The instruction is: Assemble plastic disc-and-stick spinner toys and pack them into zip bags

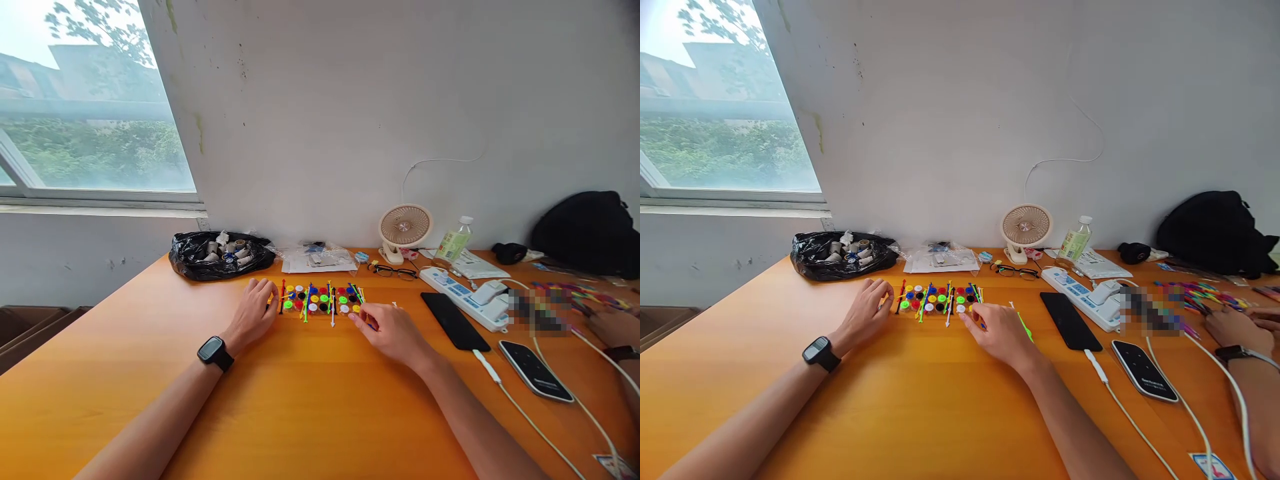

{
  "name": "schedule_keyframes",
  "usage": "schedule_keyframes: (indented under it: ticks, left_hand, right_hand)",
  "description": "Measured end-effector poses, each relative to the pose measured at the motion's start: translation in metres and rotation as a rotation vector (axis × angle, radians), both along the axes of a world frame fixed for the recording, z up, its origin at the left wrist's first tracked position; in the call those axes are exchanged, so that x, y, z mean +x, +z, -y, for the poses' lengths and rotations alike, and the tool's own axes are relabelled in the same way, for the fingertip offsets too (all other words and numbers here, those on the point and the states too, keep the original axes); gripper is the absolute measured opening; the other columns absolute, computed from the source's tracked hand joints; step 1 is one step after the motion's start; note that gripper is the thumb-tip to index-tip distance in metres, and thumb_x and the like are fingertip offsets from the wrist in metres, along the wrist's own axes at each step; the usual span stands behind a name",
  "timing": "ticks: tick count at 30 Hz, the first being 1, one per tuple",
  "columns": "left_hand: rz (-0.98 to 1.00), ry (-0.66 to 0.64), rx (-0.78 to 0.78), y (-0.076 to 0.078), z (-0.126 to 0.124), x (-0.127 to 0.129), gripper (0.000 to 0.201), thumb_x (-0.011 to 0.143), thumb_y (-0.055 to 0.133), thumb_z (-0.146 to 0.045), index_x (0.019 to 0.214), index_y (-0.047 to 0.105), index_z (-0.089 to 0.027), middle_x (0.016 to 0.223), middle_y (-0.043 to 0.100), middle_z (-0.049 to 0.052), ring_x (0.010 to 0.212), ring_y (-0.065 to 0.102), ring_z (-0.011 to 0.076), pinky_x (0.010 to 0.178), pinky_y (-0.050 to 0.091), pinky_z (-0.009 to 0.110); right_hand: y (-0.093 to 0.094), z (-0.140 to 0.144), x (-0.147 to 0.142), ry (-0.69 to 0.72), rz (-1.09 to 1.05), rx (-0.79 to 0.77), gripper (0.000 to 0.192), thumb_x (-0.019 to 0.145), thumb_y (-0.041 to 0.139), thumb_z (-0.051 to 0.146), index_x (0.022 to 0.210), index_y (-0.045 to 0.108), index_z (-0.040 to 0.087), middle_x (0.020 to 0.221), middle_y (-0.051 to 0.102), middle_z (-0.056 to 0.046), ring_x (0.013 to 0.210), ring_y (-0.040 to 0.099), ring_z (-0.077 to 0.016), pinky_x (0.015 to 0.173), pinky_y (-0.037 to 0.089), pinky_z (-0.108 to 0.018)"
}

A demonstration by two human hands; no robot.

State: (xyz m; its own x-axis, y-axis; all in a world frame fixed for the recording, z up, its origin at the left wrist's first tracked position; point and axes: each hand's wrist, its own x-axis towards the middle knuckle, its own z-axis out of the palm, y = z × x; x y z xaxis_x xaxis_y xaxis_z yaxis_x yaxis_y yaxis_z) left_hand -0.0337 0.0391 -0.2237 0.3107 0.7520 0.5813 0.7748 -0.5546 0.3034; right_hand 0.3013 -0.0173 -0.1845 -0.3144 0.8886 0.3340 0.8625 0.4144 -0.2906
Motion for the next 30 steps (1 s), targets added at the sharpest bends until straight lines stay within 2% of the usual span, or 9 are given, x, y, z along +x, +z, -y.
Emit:
schedule_keyframes:
  ticks: [3, 6, 11, 15, 17, 20, 23, 27, 30]
  left_hand:
    - [0.057, -0.140, -0.072, 0.005, 0.010, 0.009, 0.020, 0.108, 0.038, -0.024, 0.091, 0.048, -0.022, 0.094, 0.058, 0.006, 0.089, 0.046, 0.0245, 0.083, 0.041, 0.039]
    - [0.106, -0.261, -0.173, 0.009, 0.024, 0.022, 0.025, 0.111, 0.033, -0.029, 0.089, 0.044, -0.022, 0.092, 0.056, 0.005, 0.090, 0.046, 0.0238, 0.086, 0.041, 0.039]
    - [0.128, -0.448, -0.331, 0.015, 0.051, 0.045, 0.029, 0.112, 0.028, -0.033, 0.090, 0.043, -0.023, 0.094, 0.055, 0.005, 0.090, 0.046, 0.0226, 0.094, 0.043, 0.039]
    - [0.150, -0.506, -0.411, 0.015, 0.063, 0.054, 0.031, 0.111, 0.030, -0.037, 0.092, 0.051, -0.023, 0.096, 0.058, 0.006, 0.091, 0.049, 0.0231, 0.094, 0.045, 0.038]
    - [0.195, -0.505, -0.453, 0.012, 0.063, 0.053, 0.033, 0.111, 0.031, -0.038, 0.101, 0.058, -0.023, 0.100, 0.062, 0.007, 0.096, 0.053, 0.0241, 0.094, 0.047, 0.037]
    - [0.338, -0.489, -0.490, 0.005, 0.058, 0.049, 0.039, 0.111, 0.029, -0.036, 0.129, 0.061, -0.024, 0.110, 0.066, 0.008, 0.109, 0.058, 0.0249, 0.104, 0.046, 0.040]
    - [0.523, -0.489, -0.558, -0.003, 0.051, 0.050, 0.040, 0.108, 0.044, -0.039, 0.142, 0.059, -0.025, 0.117, 0.069, 0.009, 0.118, 0.061, 0.0250, 0.111, 0.045, 0.043]
    - [0.803, -0.524, -0.737, -0.009, 0.044, 0.056, 0.048, 0.093, 0.074, -0.044, 0.135, 0.067, -0.021, 0.125, 0.072, 0.012, 0.112, 0.067, 0.0251, 0.098, 0.054, 0.038]
    - [0.861, -0.501, -0.859, -0.010, 0.044, 0.058, 0.045, 0.084, 0.084, -0.044, 0.119, 0.076, -0.017, 0.117, 0.076, 0.012, 0.101, 0.070, 0.0236, 0.091, 0.056, 0.035]
  right_hand:
    - [-0.002, 0.003, -0.004, 0.045, -0.058, -0.027, 0.037, 0.104, 0.051, 0.050, 0.079, 0.059, 0.023, 0.063, 0.058, 0.002, 0.058, 0.051, -0.0158, 0.059, 0.028, -0.029]
    - [-0.004, 0.008, -0.013, 0.120, -0.186, -0.062, 0.023, 0.104, 0.054, 0.046, 0.106, 0.064, 0.026, 0.073, 0.061, 0.002, 0.064, 0.055, -0.0164, 0.063, 0.038, -0.028]
    - [-0.014, 0.016, -0.035, 0.306, -0.441, -0.142, 0.045, 0.102, 0.059, 0.037, 0.145, 0.049, 0.031, 0.119, 0.066, -0.006, 0.088, 0.062, -0.0176, 0.084, 0.052, -0.032]
    - [-0.022, 0.018, -0.047, 0.398, -0.544, -0.247, 0.019, 0.105, 0.055, 0.036, 0.110, 0.067, 0.023, 0.101, 0.070, -0.004, 0.084, 0.062, -0.0168, 0.080, 0.051, -0.029]
    - [-0.022, 0.018, -0.049, 0.379, -0.563, -0.290, 0.023, 0.105, 0.055, 0.038, 0.095, 0.067, 0.021, 0.085, 0.067, -0.001, 0.077, 0.059, -0.0159, 0.073, 0.048, -0.028]
    - [-0.018, 0.018, -0.047, 0.340, -0.579, -0.335, 0.026, 0.102, 0.059, 0.042, 0.089, 0.066, 0.020, 0.078, 0.062, 0.000, 0.071, 0.054, -0.0153, 0.066, 0.044, -0.027]
    - [-0.013, 0.019, -0.043, 0.339, -0.590, -0.359, 0.026, 0.099, 0.062, 0.042, 0.086, 0.066, 0.020, 0.076, 0.060, 0.000, 0.070, 0.052, -0.0151, 0.065, 0.042, -0.027]
    - [-0.011, 0.019, -0.040, 0.343, -0.580, -0.358, 0.023, 0.099, 0.063, 0.037, 0.085, 0.067, 0.020, 0.076, 0.061, 0.000, 0.069, 0.050, -0.0146, 0.064, 0.040, -0.027]
    - [-0.012, 0.019, -0.040, 0.339, -0.557, -0.333, 0.022, 0.099, 0.063, 0.036, 0.087, 0.069, 0.020, 0.077, 0.062, 0.000, 0.071, 0.050, -0.0148, 0.065, 0.040, -0.027]
